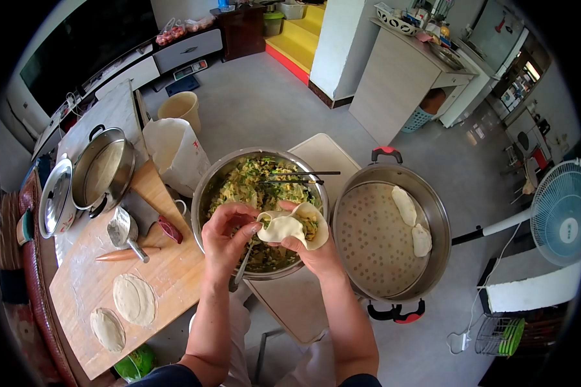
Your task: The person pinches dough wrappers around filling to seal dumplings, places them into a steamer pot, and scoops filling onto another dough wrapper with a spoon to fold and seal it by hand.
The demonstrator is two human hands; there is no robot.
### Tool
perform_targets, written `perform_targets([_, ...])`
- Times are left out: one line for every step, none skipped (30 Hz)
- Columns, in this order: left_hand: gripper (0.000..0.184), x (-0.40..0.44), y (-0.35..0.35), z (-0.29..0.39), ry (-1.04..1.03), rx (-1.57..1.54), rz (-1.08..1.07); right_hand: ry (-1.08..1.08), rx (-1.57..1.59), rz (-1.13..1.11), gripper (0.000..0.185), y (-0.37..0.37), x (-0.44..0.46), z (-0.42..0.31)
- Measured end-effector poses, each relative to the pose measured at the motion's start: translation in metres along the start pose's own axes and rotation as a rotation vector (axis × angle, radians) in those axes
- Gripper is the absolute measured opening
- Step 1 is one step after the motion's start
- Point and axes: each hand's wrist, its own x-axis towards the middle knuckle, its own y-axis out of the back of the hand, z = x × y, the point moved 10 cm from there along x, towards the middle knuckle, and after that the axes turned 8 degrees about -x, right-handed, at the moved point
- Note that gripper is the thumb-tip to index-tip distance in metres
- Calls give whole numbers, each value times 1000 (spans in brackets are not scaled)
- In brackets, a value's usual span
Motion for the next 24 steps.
perform_targets([24, 0, 0, 1, -3, 5, 2, 2, 3, -3, 70, -1, 0, -1])
perform_targets([24, 0, 0, 2, -5, 10, 3, 4, 6, -5, 70, -2, 0, -1])
perform_targets([24, -1, -1, 2, -8, 15, 4, 6, 8, -7, 70, -2, 0, -1])
perform_targets([24, -1, -1, 3, -15, 6, 4, 7, 14, -8, 70, -2, 1, -1])
perform_targets([24, -1, -1, 3, -22, -3, 4, 8, 19, -9, 70, -2, 0, -1])
perform_targets([23, -1, -1, 4, -28, -12, 4, 9, 24, -10, 71, -1, 0, 0])
perform_targets([23, -2, -2, 4, -41, 2, -10, 2, 38, -13, 71, -2, 0, 1])
perform_targets([23, -3, -2, 5, -54, 16, -25, -4, 51, -16, 71, -2, 1, 2])
perform_targets([23, -3, -3, 5, -68, 29, -39, -9, 65, -20, 72, -2, 1, 3])
perform_targets([23, -3, -2, 7, -83, 25, -21, -18, 56, -24, 75, -2, 1, 5])
perform_targets([22, -3, -2, 8, -99, 21, -3, -27, 47, -27, 79, -1, 2, 7])
perform_targets([21, -3, -2, 10, -114, 18, 15, -35, 38, -31, 82, -1, 2, 9])
perform_targets([21, -3, -2, 11, -119, 28, 17, -39, 35, -30, 82, -1, 2, 9])
perform_targets([21, -4, -3, 11, -124, 38, 19, -43, 31, -29, 82, -1, 2, 10])
perform_targets([21, -4, -3, 12, -129, 49, 22, -47, 28, -28, 82, -1, 2, 9])
perform_targets([22, -4, -3, 11, -123, 53, 18, -37, 14, -10, 81, -1, 2, 7])
perform_targets([23, -4, -4, 10, -116, 58, 15, -28, -1, 9, 81, -1, 1, 3])
perform_targets([24, -4, -4, 9, -108, 63, 11, -19, -16, 28, 80, -1, 0, 1])
perform_targets([25, -3, -5, 10, -106, 49, 0, -14, -21, 36, 79, 1, 0, 1])
perform_targets([27, -3, -6, 10, -104, 34, -11, -10, -26, 43, 78, 3, 0, 2])
perform_targets([29, -3, -7, 11, -101, 20, -22, -5, -31, 51, 77, 5, 0, 3])
perform_targets([31, -3, -7, 10, -93, 20, -14, 27, -57, 62, 77, 6, 0, 1])
perform_targets([32, -3, -8, 9, -85, 20, -5, 58, -82, 74, 76, 6, 0, -1])
perform_targets([34, -3, -8, 7, -76, 19, 4, 89, -108, 85, 75, 7, 0, -3])
